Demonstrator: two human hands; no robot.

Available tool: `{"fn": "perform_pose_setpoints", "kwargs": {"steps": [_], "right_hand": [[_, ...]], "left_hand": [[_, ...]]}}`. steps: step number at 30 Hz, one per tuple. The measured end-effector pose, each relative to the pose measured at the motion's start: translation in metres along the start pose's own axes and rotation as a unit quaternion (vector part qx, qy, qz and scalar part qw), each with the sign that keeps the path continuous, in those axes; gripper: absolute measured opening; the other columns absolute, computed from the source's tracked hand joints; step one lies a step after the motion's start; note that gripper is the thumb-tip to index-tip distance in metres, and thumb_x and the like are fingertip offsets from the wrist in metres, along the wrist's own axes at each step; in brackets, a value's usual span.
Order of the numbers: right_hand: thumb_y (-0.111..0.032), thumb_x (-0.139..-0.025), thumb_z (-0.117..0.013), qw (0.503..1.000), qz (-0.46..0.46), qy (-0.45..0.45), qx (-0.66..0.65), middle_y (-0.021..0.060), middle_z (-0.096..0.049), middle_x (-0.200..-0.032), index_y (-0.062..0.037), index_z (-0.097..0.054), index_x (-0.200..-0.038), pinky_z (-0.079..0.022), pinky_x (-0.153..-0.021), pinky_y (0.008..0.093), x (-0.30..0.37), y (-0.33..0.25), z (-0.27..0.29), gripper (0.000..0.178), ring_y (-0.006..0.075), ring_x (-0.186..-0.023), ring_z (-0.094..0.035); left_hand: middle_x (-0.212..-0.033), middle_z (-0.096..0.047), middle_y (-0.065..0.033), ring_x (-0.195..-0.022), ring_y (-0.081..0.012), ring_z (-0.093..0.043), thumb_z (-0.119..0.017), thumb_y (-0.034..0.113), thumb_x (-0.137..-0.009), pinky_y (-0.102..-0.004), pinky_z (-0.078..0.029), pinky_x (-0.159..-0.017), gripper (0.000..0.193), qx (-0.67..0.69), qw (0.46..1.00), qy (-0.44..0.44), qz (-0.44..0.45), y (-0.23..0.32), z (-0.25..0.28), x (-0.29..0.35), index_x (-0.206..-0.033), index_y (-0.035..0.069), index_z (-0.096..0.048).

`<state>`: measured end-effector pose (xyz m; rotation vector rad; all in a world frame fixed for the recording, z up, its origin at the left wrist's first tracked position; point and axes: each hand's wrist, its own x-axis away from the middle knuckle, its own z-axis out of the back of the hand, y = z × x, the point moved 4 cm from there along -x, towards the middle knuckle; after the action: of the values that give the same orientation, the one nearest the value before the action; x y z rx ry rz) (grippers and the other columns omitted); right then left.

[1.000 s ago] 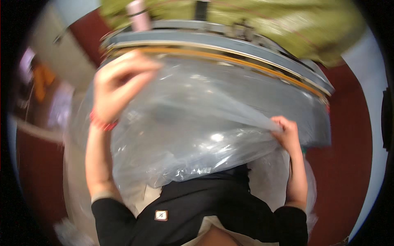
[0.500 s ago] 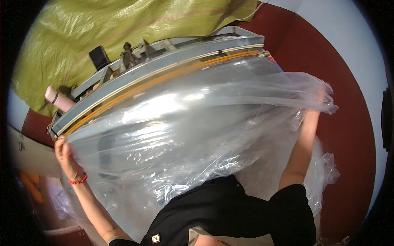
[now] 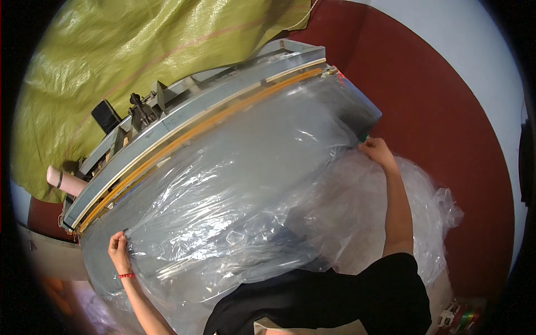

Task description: The recorder uses a thermal impulse sealer to seal large plastic sheets or bags.

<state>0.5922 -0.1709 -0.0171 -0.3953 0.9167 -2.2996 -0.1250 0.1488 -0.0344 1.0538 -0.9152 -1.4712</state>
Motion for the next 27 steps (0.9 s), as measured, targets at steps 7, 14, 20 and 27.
{"fn": "perform_pose_setpoints", "kwargs": {"steps": [7, 14, 20, 27], "right_hand": [[-0.020, -0.069, -0.064, 0.971, -0.017, -0.205, 0.122, 0.0071, -0.055, -0.053, 0.0010, -0.057, -0.059, -0.042, -0.046, 0.0267, 0.006, -0.003, -0.001, 0.024, 0.0142, -0.046, -0.052], [-0.034, -0.065, -0.066, 0.960, 0.202, 0.171, 0.096, 0.0133, -0.057, -0.068, -0.0024, -0.062, -0.072, -0.045, -0.060, 0.0356, -0.084, -0.087, -0.041, 0.033, 0.0274, -0.065, -0.057], [-0.030, -0.060, -0.070, 0.948, 0.103, 0.283, 0.103, 0.0077, -0.056, -0.091, -0.0081, -0.065, -0.081, -0.041, -0.076, 0.0368, -0.124, -0.103, -0.107, 0.030, 0.0252, -0.090, -0.052], [-0.027, -0.061, -0.070, 0.958, 0.103, 0.257, 0.076, 0.0081, -0.057, -0.086, -0.0077, -0.064, -0.078, -0.041, -0.075, 0.0374, -0.129, -0.115, -0.112, 0.026, 0.0256, -0.086, -0.053]], "left_hand": [[-0.076, -0.052, 0.0064, -0.060, -0.0010, -0.041, -0.054, 0.007, -0.080, -0.0130, -0.032, -0.053, 0.008, 0.042, 0.998, 0.030, 0.047, -0.024, 0.014, -0.007, -0.087, 0.006, -0.058], [-0.076, -0.053, 0.0056, -0.063, -0.0011, -0.043, -0.054, 0.007, -0.080, -0.0133, -0.033, -0.054, 0.010, 0.056, 0.996, 0.045, 0.045, -0.027, 0.015, -0.009, -0.089, 0.005, -0.057], [-0.079, -0.054, 0.0040, -0.067, -0.0034, -0.046, -0.055, 0.007, -0.079, -0.0146, -0.037, -0.060, 0.010, 0.037, 0.997, 0.058, 0.031, -0.018, 0.007, -0.006, -0.089, 0.004, -0.057], [-0.077, -0.050, 0.0053, -0.065, -0.0005, -0.042, -0.052, 0.007, -0.081, -0.0119, -0.033, -0.055, 0.012, 0.116, 0.987, 0.090, 0.060, 0.011, -0.002, 0.011, -0.092, 0.004, -0.056]]}}
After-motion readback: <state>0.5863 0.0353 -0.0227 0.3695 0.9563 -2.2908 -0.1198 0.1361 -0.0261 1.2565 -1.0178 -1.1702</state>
